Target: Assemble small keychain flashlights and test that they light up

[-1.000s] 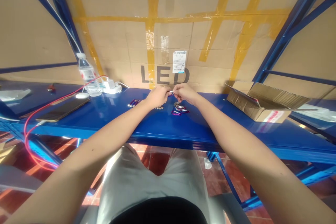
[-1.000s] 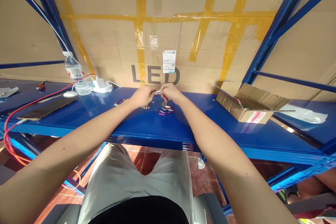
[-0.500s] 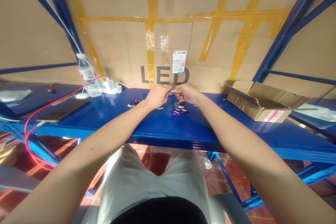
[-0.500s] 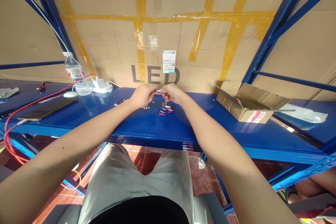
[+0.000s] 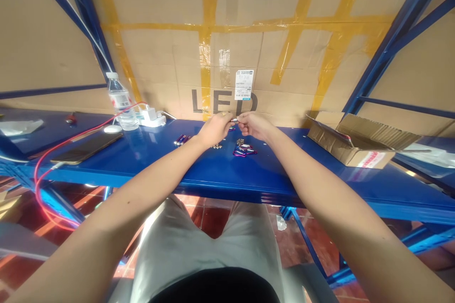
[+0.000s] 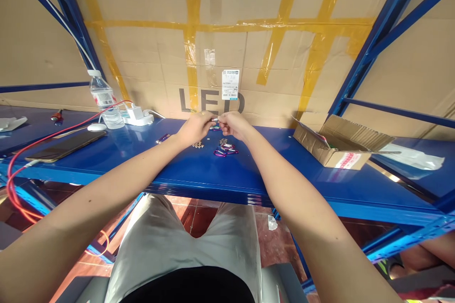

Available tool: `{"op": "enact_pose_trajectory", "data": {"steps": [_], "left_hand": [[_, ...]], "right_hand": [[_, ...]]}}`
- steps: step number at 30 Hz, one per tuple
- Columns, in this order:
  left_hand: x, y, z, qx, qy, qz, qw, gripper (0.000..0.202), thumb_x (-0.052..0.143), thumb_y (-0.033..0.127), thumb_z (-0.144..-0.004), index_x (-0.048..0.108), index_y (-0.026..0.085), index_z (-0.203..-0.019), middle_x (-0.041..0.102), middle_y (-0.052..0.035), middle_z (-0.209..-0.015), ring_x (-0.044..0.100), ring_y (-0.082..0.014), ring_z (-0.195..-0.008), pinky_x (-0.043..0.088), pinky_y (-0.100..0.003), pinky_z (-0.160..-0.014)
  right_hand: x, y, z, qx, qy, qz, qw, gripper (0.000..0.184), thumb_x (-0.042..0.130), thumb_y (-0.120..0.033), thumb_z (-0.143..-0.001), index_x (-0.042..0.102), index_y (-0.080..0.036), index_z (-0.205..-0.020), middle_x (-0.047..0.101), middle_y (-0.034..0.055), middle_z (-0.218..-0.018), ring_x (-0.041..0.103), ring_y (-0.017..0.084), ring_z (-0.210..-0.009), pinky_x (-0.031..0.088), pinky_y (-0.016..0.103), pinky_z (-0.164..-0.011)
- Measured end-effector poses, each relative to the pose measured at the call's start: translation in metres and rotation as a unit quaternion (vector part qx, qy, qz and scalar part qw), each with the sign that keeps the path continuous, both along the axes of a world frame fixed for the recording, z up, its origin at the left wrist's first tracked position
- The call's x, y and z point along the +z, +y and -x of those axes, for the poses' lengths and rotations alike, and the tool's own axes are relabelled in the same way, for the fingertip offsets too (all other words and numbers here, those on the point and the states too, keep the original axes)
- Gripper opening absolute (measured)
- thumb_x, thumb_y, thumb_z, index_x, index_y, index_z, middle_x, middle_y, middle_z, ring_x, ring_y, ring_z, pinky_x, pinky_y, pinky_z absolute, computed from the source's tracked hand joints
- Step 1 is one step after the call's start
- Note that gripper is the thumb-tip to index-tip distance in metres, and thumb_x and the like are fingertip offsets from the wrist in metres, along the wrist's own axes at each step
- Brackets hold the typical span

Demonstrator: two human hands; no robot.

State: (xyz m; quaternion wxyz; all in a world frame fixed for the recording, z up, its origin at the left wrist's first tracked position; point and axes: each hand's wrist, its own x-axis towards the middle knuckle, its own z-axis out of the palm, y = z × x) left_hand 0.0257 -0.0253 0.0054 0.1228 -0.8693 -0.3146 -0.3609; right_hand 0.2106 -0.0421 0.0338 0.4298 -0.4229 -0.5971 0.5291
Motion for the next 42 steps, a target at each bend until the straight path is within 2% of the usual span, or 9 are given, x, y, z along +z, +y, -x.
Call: {"op": "enact_pose_trajectory", "data": {"steps": [3, 5, 8, 14, 19, 26, 32, 37, 42], "left_hand": [[0.002, 0.002, -0.002, 0.001, -0.031, 0.058, 0.998, 0.024, 0.047, 0.022, -0.101, 0.071, 0.015, -0.099, 0.071, -0.0135, -0.100, 0.066, -0.0264, -0.097, 0.051, -0.039, -0.090], [0.003, 0.003, -0.001, 0.004, -0.029, 0.104, 0.994, 0.030, 0.044, 0.024, -0.103, 0.071, 0.014, -0.099, 0.072, -0.0133, -0.097, 0.066, -0.0258, -0.092, 0.051, -0.038, -0.088], [0.002, 0.003, 0.001, -0.006, -0.031, 0.141, 0.990, 0.033, 0.040, 0.021, -0.104, 0.072, 0.015, -0.100, 0.074, -0.0112, -0.093, 0.067, -0.0240, -0.087, 0.051, -0.036, -0.084], [0.002, -0.002, 0.002, -0.014, -0.024, 0.108, 0.994, 0.029, 0.045, 0.016, -0.101, 0.074, 0.014, -0.104, 0.076, -0.0115, -0.096, 0.068, -0.0241, -0.086, 0.050, -0.035, -0.080], [0.000, -0.003, 0.001, -0.030, -0.009, 0.077, 0.997, 0.031, 0.044, 0.013, -0.101, 0.075, 0.013, -0.106, 0.077, -0.0132, -0.096, 0.069, -0.0250, -0.087, 0.051, -0.036, -0.081], [-0.002, -0.002, 0.001, -0.027, -0.002, 0.044, 0.999, 0.032, 0.044, 0.013, -0.100, 0.074, 0.013, -0.113, 0.077, -0.0158, -0.106, 0.070, -0.0277, -0.100, 0.052, -0.039, -0.089], [0.001, 0.000, -0.002, 0.029, -0.048, 0.115, 0.992, 0.025, 0.047, 0.019, -0.100, 0.072, 0.016, -0.099, 0.075, -0.0112, -0.097, 0.068, -0.0261, -0.090, 0.051, -0.037, -0.081], [0.006, 0.002, 0.005, 0.049, -0.083, 0.180, 0.979, 0.013, 0.055, 0.021, -0.098, 0.066, 0.016, -0.099, 0.073, -0.0086, -0.095, 0.066, -0.0244, -0.087, 0.049, -0.035, -0.079], [0.004, 0.006, 0.010, 0.052, -0.075, 0.209, 0.974, 0.010, 0.053, 0.017, -0.097, 0.062, 0.015, -0.102, 0.072, -0.0098, -0.099, 0.065, -0.0235, -0.087, 0.048, -0.035, -0.077]], "right_hand": [[-0.001, -0.001, 0.004, -0.035, -0.061, -0.122, 0.990, 0.025, 0.063, -0.010, -0.091, 0.052, -0.020, -0.071, 0.055, -0.0005, -0.058, 0.049, 0.011, -0.048, 0.044, 0.025, -0.046], [-0.003, 0.000, 0.005, -0.045, -0.111, -0.167, 0.979, 0.024, 0.063, -0.010, -0.093, 0.054, -0.020, -0.072, 0.058, -0.0010, -0.058, 0.051, 0.011, -0.047, 0.045, 0.024, -0.045], [-0.007, 0.003, 0.005, -0.041, -0.160, -0.197, 0.967, 0.025, 0.062, -0.008, -0.094, 0.054, -0.019, -0.072, 0.059, -0.0013, -0.058, 0.053, 0.010, -0.047, 0.044, 0.021, -0.043], [-0.010, 0.005, 0.004, -0.042, -0.176, -0.227, 0.957, 0.027, 0.060, -0.009, -0.094, 0.050, -0.021, -0.072, 0.057, -0.0035, -0.057, 0.051, 0.010, -0.042, 0.042, 0.022, -0.043], [-0.011, 0.004, 0.002, -0.052, -0.197, -0.214, 0.955, 0.029, 0.055, -0.006, -0.094, 0.046, -0.022, -0.071, 0.056, -0.0037, -0.056, 0.051, 0.012, -0.038, 0.041, 0.026, -0.042], [-0.011, 0.004, 0.005, -0.067, -0.172, -0.168, 0.969, 0.028, 0.059, -0.008, -0.094, 0.048, -0.021, -0.072, 0.054, -0.0049, -0.052, 0.049, 0.010, -0.038, 0.041, 0.024, -0.041], [-0.001, -0.001, 0.005, -0.057, -0.186, -0.158, 0.968, 0.022, 0.059, -0.013, -0.099, 0.055, -0.018, -0.077, 0.060, -0.0013, -0.061, 0.053, 0.009, -0.046, 0.047, 0.023, -0.046], [0.014, -0.005, -0.009, -0.066, -0.328, -0.149, 0.931, 0.016, 0.062, -0.019, -0.099, 0.060, -0.015, -0.083, 0.068, 0.0045, -0.074, 0.056, 0.009, -0.054, 0.046, 0.022, -0.048], [0.019, -0.007, -0.020, 0.070, -0.487, -0.056, 0.869, 0.018, 0.072, -0.021, -0.091, 0.065, -0.013, -0.077, 0.069, 0.0054, -0.076, 0.059, 0.010, -0.056, 0.048, 0.024, -0.052]]}}
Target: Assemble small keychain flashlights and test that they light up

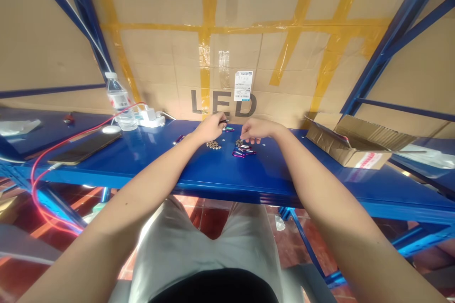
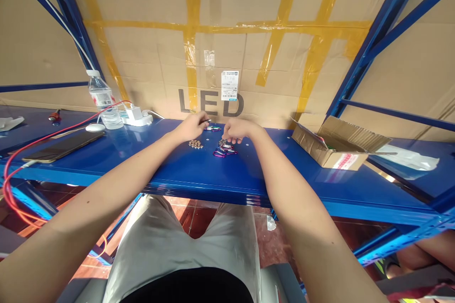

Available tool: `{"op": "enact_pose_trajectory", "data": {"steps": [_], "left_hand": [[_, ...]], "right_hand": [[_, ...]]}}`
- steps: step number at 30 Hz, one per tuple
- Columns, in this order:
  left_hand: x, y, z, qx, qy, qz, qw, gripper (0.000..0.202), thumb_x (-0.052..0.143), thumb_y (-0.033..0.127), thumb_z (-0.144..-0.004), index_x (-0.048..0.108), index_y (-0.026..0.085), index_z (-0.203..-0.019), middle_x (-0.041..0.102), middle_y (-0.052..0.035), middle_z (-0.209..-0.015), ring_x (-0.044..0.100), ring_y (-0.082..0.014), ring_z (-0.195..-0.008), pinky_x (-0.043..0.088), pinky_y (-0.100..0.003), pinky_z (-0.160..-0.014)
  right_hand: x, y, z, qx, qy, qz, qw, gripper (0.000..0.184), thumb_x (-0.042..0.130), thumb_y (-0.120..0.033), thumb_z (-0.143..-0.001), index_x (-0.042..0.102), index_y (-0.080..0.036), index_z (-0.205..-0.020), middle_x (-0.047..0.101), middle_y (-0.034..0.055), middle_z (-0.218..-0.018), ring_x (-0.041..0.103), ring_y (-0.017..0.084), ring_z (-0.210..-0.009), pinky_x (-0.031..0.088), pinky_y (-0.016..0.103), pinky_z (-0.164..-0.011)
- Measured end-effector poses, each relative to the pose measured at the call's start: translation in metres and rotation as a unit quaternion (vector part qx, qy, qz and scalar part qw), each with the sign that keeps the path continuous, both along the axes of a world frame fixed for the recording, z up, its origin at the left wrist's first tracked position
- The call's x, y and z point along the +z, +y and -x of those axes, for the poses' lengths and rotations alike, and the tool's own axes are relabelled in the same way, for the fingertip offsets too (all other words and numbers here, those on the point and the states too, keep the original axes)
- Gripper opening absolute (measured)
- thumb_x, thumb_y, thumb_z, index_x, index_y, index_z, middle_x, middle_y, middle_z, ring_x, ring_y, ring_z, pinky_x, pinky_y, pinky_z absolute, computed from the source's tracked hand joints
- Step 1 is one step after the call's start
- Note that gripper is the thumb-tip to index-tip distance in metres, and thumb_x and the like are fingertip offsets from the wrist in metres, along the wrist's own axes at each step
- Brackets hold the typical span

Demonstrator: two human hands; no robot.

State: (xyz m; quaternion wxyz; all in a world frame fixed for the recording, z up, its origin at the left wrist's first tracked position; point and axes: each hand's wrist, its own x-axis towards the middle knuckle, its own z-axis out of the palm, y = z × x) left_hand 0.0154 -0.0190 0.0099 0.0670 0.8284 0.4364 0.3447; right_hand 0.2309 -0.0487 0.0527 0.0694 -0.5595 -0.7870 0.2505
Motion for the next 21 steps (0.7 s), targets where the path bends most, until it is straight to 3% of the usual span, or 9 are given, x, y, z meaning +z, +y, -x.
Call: {"op": "enact_pose_trajectory", "data": {"steps": [10, 21], "left_hand": [[-0.002, 0.000, -0.002, -0.036, 0.030, 0.001, 0.999, 0.010, 0.051, 0.015, -0.096, 0.061, 0.018, -0.095, 0.070, -0.0093, -0.096, 0.063, -0.0238, -0.087, 0.046, -0.035, -0.077], [-0.003, 0.002, -0.001, -0.046, 0.037, -0.002, 0.998, 0.009, 0.050, 0.016, -0.094, 0.057, 0.019, -0.090, 0.068, -0.0079, -0.093, 0.061, -0.0227, -0.083, 0.046, -0.035, -0.077]], "right_hand": [[-0.005, 0.001, 0.004, -0.012, -0.110, 0.068, 0.991, 0.015, 0.079, -0.015, -0.081, 0.065, -0.014, -0.077, 0.063, 0.0002, -0.067, 0.056, 0.010, -0.057, 0.046, 0.023, -0.054], [0.004, 0.000, -0.011, -0.005, -0.061, 0.066, 0.996, 0.009, 0.075, -0.010, -0.079, 0.067, -0.015, -0.082, 0.066, 0.0005, -0.071, 0.059, 0.010, -0.059, 0.052, 0.025, -0.061]]}}
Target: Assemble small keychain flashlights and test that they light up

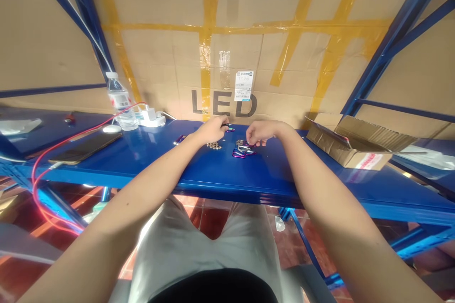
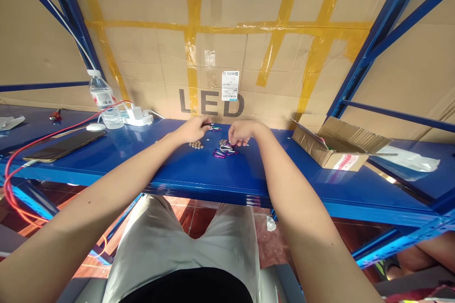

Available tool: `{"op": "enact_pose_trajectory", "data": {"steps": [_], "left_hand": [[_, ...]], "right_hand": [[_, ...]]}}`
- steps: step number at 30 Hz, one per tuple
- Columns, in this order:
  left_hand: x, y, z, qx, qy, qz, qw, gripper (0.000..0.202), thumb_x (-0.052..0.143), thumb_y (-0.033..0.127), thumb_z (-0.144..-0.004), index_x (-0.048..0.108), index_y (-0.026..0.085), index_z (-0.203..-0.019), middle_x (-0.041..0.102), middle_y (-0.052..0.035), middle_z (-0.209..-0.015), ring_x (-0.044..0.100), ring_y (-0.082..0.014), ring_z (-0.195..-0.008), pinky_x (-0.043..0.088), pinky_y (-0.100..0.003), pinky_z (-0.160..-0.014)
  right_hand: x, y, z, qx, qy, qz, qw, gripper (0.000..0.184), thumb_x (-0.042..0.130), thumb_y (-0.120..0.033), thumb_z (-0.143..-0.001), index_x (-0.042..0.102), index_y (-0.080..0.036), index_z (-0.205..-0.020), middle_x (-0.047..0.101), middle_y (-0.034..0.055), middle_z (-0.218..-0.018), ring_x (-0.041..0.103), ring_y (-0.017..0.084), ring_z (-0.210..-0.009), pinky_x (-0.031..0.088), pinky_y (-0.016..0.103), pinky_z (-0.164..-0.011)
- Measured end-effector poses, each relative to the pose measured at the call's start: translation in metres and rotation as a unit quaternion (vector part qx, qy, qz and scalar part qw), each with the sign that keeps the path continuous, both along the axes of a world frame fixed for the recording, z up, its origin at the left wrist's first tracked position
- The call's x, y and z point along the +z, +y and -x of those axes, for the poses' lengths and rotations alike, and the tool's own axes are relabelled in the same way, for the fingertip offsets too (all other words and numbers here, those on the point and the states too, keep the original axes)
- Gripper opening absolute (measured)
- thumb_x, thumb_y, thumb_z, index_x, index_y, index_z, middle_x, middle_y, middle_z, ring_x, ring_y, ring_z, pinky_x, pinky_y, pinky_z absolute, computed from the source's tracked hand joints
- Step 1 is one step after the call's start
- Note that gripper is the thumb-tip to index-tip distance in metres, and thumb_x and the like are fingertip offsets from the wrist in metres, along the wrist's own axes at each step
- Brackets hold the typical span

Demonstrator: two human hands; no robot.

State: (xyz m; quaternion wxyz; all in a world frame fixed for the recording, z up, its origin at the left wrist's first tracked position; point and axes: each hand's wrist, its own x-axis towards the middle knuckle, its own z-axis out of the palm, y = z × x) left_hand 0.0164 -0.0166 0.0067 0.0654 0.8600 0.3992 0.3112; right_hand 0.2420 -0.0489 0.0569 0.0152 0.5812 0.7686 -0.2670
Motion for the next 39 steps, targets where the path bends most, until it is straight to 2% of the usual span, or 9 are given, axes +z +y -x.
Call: {"op": "enact_pose_trajectory", "data": {"steps": [7, 14, 19, 23, 30, 35, 39], "left_hand": [[-0.002, 0.002, 0.001, -0.003, 0.005, 0.007, 1.000, 0.008, 0.052, 0.018, -0.093, 0.055, 0.020, -0.086, 0.067, -0.0075, -0.090, 0.061, -0.0228, -0.082, 0.047, -0.037, -0.079], [-0.003, 0.002, 0.001, -0.004, -0.001, 0.010, 1.000, 0.007, 0.054, 0.019, -0.092, 0.058, 0.020, -0.087, 0.068, -0.0080, -0.090, 0.061, -0.0229, -0.081, 0.049, -0.037, -0.078], [-0.003, 0.002, 0.000, 0.002, 0.002, 0.011, 1.000, 0.006, 0.055, 0.019, -0.091, 0.061, 0.019, -0.091, 0.070, -0.0085, -0.094, 0.062, -0.0219, -0.081, 0.049, -0.035, -0.078], [-0.003, 0.000, 0.000, 0.006, 0.007, 0.021, 1.000, 0.007, 0.054, 0.021, -0.093, 0.061, 0.019, -0.092, 0.071, -0.0088, -0.097, 0.062, -0.0217, -0.081, 0.048, -0.034, -0.076], [-0.003, 0.001, 0.000, -0.002, 0.008, 0.017, 1.000, 0.005, 0.054, 0.020, -0.092, 0.059, 0.019, -0.091, 0.069, -0.0073, -0.092, 0.061, -0.0212, -0.080, 0.047, -0.034, -0.075], [-0.003, 0.001, 0.000, -0.004, 0.011, 0.020, 1.000, 0.007, 0.055, 0.022, -0.092, 0.061, 0.019, -0.092, 0.069, -0.0078, -0.093, 0.060, -0.0213, -0.078, 0.047, -0.035, -0.075], [-0.003, 0.001, 0.001, -0.001, 0.010, 0.024, 1.000, 0.008, 0.055, 0.022, -0.091, 0.062, 0.019, -0.093, 0.070, -0.0082, -0.094, 0.061, -0.0217, -0.079, 0.048, -0.036, -0.075]], "right_hand": [[-0.004, 0.011, -0.010, -0.020, -0.067, 0.045, 0.997, 0.024, 0.083, -0.012, -0.069, 0.074, -0.013, -0.091, 0.069, 0.0018, -0.070, 0.064, 0.014, -0.064, 0.057, 0.028, -0.068], [-0.007, 0.009, -0.004, -0.022, -0.028, -0.019, 0.999, 0.016, 0.083, -0.017, -0.074, 0.071, -0.015, -0.083, 0.068, 0.0020, -0.070, 0.061, 0.013, -0.061, 0.054, 0.028, -0.063], [-0.016, 0.011, 0.004, -0.019, -0.045, -0.017, 0.999, 0.011, 0.079, -0.014, -0.078, 0.069, -0.015, -0.078, 0.064, -0.0001, -0.065, 0.057, 0.011, -0.057, 0.051, 0.026, -0.061], [-0.018, 0.011, 0.008, -0.039, -0.052, -0.013, 0.998, 0.012, 0.079, -0.014, -0.077, 0.068, -0.014, -0.077, 0.063, 0.0008, -0.065, 0.058, 0.011, -0.055, 0.053, 0.026, -0.060], [-0.015, 0.009, 0.006, -0.026, -0.015, -0.001, 1.000, 0.017, 0.080, -0.012, -0.077, 0.069, -0.016, -0.090, 0.067, 0.0002, -0.067, 0.063, 0.013, -0.058, 0.056, 0.027, -0.064], [-0.016, 0.009, 0.008, -0.022, -0.019, 0.004, 1.000, 0.015, 0.081, -0.013, -0.076, 0.068, -0.016, -0.083, 0.065, -0.0004, -0.066, 0.063, 0.013, -0.058, 0.054, 0.027, -0.064], [-0.015, 0.010, 0.008, 0.011, -0.056, 0.002, 0.998, 0.010, 0.077, -0.012, -0.077, 0.068, -0.016, -0.079, 0.062, -0.0010, -0.067, 0.057, 0.012, -0.058, 0.049, 0.027, -0.063]]}}
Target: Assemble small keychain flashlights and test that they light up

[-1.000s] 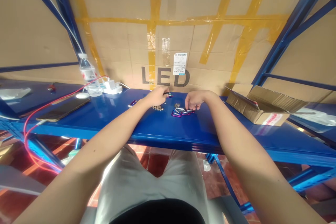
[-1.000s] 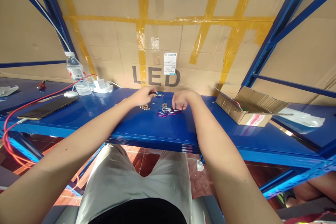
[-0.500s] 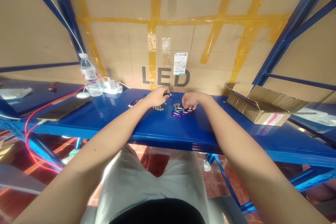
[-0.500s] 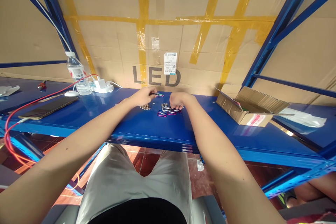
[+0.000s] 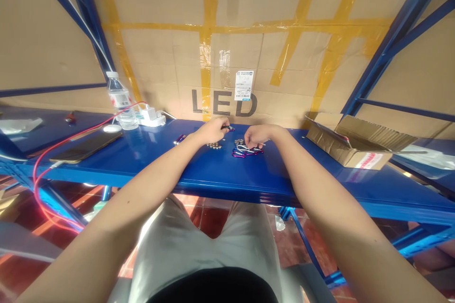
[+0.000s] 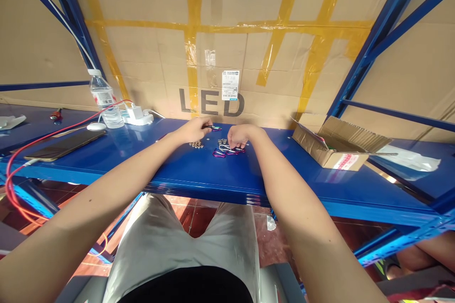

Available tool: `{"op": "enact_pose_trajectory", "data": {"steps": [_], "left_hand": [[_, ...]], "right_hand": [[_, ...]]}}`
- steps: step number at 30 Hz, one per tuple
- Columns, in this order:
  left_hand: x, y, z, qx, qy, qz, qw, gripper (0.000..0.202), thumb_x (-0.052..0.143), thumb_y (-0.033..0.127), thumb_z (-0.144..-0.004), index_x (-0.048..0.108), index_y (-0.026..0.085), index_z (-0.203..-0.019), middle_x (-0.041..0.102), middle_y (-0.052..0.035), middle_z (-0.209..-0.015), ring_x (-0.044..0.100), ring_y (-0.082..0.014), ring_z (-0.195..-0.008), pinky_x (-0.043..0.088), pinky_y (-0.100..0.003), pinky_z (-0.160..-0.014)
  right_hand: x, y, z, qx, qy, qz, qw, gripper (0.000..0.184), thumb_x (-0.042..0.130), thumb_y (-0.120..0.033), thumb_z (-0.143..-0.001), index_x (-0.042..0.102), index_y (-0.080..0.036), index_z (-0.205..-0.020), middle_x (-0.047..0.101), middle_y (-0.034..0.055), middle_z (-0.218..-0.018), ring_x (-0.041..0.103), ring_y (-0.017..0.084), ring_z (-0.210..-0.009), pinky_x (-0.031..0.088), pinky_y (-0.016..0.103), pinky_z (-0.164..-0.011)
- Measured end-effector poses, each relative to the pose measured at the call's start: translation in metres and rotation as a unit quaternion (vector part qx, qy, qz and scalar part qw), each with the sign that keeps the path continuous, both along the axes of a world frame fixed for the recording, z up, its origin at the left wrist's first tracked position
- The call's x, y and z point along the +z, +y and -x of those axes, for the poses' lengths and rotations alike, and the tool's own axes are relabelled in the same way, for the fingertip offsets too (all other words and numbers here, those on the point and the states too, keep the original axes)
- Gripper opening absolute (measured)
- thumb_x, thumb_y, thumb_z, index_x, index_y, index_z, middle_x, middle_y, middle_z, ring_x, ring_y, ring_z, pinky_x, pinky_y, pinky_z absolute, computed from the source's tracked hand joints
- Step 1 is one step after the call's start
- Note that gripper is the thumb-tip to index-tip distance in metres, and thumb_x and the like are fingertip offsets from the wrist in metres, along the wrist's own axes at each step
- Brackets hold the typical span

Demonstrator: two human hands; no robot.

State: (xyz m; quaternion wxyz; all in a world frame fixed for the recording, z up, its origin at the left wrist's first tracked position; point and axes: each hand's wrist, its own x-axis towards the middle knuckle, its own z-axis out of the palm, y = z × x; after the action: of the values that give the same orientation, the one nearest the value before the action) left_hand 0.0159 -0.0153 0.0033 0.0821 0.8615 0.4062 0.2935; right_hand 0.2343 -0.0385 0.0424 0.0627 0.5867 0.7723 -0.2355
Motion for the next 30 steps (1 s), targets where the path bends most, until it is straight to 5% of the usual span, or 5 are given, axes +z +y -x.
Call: {"op": "enact_pose_trajectory", "data": {"steps": [7, 17, 24, 30], "left_hand": [[-0.001, 0.001, 0.000, -0.003, 0.003, 0.001, 1.000, 0.007, 0.054, 0.022, -0.091, 0.061, 0.019, -0.092, 0.069, -0.0069, -0.090, 0.061, -0.0212, -0.078, 0.048, -0.034, -0.074], [-0.001, 0.002, 0.000, -0.034, -0.009, -0.005, 0.999, 0.012, 0.055, 0.029, -0.094, 0.061, 0.019, -0.092, 0.067, -0.0055, -0.090, 0.059, -0.0207, -0.079, 0.046, -0.035, -0.075], [0.002, -0.004, -0.004, -0.016, -0.056, 0.003, 0.998, 0.014, 0.047, 0.024, -0.098, 0.060, 0.019, -0.096, 0.067, -0.0061, -0.091, 0.059, -0.0210, -0.082, 0.045, -0.034, -0.076], [0.004, -0.007, -0.008, -0.023, -0.101, 0.033, 0.994, 0.018, 0.055, 0.033, -0.098, 0.062, 0.017, -0.091, 0.062, -0.0029, -0.081, 0.054, -0.0180, -0.074, 0.040, -0.032, -0.069]], "right_hand": [[0.000, 0.002, -0.002, 0.046, -0.047, -0.024, 0.998, 0.013, 0.074, -0.012, -0.076, 0.063, -0.019, -0.073, 0.059, -0.0006, -0.068, 0.051, 0.013, -0.062, 0.041, 0.027, -0.060], [0.015, -0.003, -0.017, 0.021, 0.099, -0.062, 0.993, 0.012, 0.074, -0.014, -0.075, 0.068, -0.018, -0.085, 0.074, 0.0052, -0.081, 0.069, 0.019, -0.082, 0.048, 0.027, -0.067], [0.010, -0.004, -0.004, -0.043, 0.312, -0.169, 0.934, 0.011, 0.068, -0.012, -0.087, 0.070, -0.014, -0.097, 0.075, 0.0077, -0.084, 0.066, 0.014, -0.073, 0.048, 0.024, -0.064], [0.000, -0.001, 0.016, -0.080, 0.437, -0.169, 0.880, 0.016, 0.054, -0.002, -0.092, 0.066, -0.013, -0.096, 0.071, 0.0057, -0.080, 0.062, 0.011, -0.068, 0.051, 0.022, -0.063]]}}
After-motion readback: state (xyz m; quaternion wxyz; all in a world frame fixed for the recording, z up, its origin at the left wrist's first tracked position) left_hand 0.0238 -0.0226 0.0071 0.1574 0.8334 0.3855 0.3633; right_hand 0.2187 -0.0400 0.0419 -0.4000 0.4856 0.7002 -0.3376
